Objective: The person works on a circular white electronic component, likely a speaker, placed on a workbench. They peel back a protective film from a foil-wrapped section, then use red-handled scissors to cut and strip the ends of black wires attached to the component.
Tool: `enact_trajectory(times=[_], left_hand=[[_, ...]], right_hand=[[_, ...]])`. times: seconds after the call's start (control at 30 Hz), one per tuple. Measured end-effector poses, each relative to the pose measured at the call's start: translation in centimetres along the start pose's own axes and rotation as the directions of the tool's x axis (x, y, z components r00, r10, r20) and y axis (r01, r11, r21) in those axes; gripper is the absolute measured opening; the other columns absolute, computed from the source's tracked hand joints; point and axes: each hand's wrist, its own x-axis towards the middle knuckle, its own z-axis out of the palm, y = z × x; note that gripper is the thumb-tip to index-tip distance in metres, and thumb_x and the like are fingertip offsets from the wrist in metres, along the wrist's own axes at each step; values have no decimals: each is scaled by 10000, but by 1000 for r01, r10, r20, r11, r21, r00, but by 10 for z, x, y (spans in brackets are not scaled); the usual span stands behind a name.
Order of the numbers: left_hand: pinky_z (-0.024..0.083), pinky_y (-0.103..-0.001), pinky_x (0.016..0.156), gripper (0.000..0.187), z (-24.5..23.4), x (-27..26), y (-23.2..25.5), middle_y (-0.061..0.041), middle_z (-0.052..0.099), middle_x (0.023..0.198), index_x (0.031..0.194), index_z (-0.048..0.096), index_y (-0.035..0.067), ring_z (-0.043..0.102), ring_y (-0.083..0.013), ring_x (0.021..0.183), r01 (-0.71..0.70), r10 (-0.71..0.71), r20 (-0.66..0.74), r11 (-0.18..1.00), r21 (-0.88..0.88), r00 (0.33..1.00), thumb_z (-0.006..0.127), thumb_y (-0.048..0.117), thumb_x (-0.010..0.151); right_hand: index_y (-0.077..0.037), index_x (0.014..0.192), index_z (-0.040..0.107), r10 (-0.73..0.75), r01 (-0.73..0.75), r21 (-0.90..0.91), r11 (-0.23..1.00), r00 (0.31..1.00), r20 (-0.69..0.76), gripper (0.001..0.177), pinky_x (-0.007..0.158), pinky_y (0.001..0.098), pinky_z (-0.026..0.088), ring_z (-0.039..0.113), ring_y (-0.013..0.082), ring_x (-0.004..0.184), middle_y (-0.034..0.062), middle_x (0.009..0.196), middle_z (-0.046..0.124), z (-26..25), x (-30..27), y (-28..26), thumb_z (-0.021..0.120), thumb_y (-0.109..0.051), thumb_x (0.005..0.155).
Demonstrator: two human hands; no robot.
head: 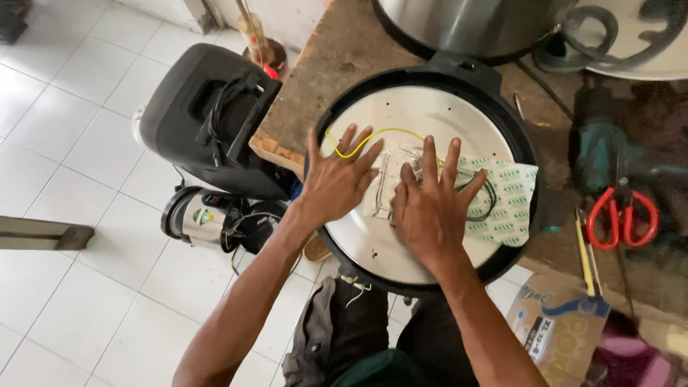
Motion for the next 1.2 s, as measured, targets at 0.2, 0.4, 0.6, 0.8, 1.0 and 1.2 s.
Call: enact_trajectory(times=[0.2,0.4,0.6,0.8,1.0,1.2], left_hand=[[170,-973,1091,516,-15,-42,-4,-148,261,1860,1635,573,333,247,-399,1708,55,-66,-114,994,-95,991,555,515,1152],[554,-638,883,471,-10,-36,2,-163,342,1819,1501,729,327,371,-404,1664,130,-150,-169,984,-122,974,659,529,1082],[572,-652,834,453,-10,-36,3,-166,391,1788,1481,748,325,397,-415,1639,130,-149,-179,985,-114,973,684,495,1065],[568,-635,924,480,0,-36,-3,-121,383,1809,1487,739,364,375,-382,1665,144,-162,-186,984,-110,969,679,530,1041],[569,-642,941,473,-11,-36,5,-130,315,1842,1475,757,334,350,-378,1689,162,-187,-191,977,-137,964,692,503,1038],[574,-646,958,489,-6,-34,2,-137,328,1837,1494,743,353,373,-367,1681,178,-194,-156,978,-113,969,698,506,1031]], right_hand=[[-263,1481,773,-50,38,139,990,995,84,461,1133,923,199,121,553,1702,231,1851,316,25,27,6,503,-411,1138],[-178,1429,781,-62,45,162,986,993,98,444,1120,892,292,206,580,1683,229,1824,371,3,-10,-20,470,-323,1145],[-172,1319,819,-138,148,74,986,983,-123,369,1064,892,303,266,593,1651,235,1778,441,-12,-31,-30,558,-304,1095],[-218,1445,776,-90,78,149,986,993,72,457,1099,948,233,122,557,1692,190,1849,315,14,28,-19,474,-401,1155],[-194,1316,807,-143,136,150,979,989,34,430,1099,893,327,314,552,1649,196,1767,459,-21,-31,-50,443,-326,1130],[-224,1414,785,-88,82,137,987,995,38,420,1025,963,305,246,626,1643,233,1807,378,-19,-20,-37,509,-360,1129]])
